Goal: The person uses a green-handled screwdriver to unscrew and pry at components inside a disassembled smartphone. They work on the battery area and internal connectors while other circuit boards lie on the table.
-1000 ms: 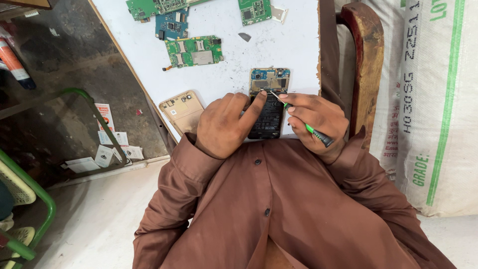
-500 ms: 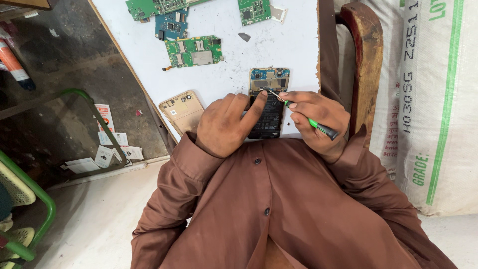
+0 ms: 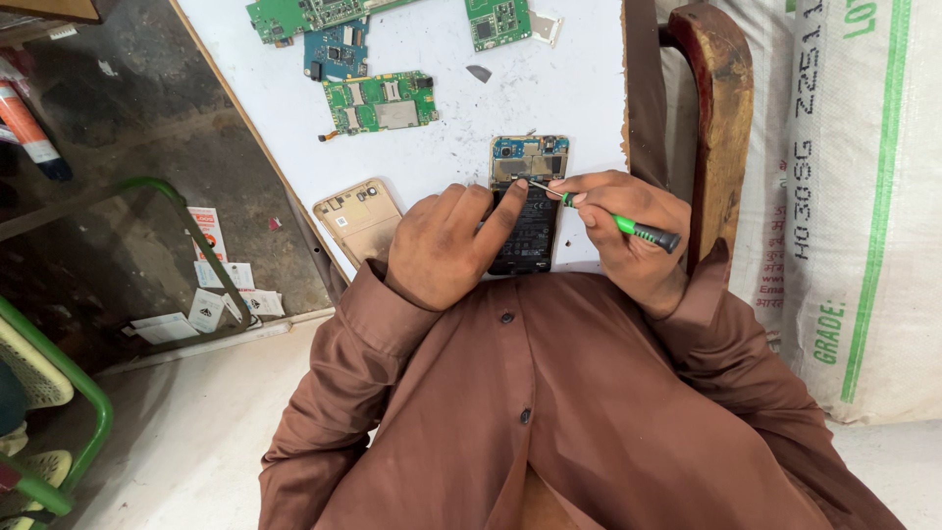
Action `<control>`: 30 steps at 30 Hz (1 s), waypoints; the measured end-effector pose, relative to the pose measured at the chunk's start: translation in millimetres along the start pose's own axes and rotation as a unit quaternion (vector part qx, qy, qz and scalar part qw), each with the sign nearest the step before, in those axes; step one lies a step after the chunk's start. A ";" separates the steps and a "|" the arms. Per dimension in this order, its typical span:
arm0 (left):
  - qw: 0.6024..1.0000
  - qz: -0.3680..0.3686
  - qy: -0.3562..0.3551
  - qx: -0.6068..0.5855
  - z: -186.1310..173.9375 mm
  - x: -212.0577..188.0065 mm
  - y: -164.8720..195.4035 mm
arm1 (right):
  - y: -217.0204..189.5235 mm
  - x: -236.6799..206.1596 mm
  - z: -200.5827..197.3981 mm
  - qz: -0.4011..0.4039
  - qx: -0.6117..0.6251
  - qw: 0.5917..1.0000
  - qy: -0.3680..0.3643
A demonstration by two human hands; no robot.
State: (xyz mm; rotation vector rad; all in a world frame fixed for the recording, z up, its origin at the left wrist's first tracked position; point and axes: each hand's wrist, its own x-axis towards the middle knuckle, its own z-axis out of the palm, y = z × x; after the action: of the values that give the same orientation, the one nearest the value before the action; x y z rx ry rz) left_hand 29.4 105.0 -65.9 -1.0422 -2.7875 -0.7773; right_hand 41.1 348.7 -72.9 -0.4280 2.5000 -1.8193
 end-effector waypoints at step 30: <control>0.999 -0.015 0.026 -0.029 -0.4 5.0 4.9 | -4.4 5.9 -7.8 -0.193 -0.153 0.967 -0.072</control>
State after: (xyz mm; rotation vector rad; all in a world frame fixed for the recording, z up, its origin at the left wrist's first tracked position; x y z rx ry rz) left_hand 28.6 110.9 -62.2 -0.9753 -2.7586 -0.8807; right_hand 35.0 353.3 -65.4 -1.0858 2.7419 -1.4213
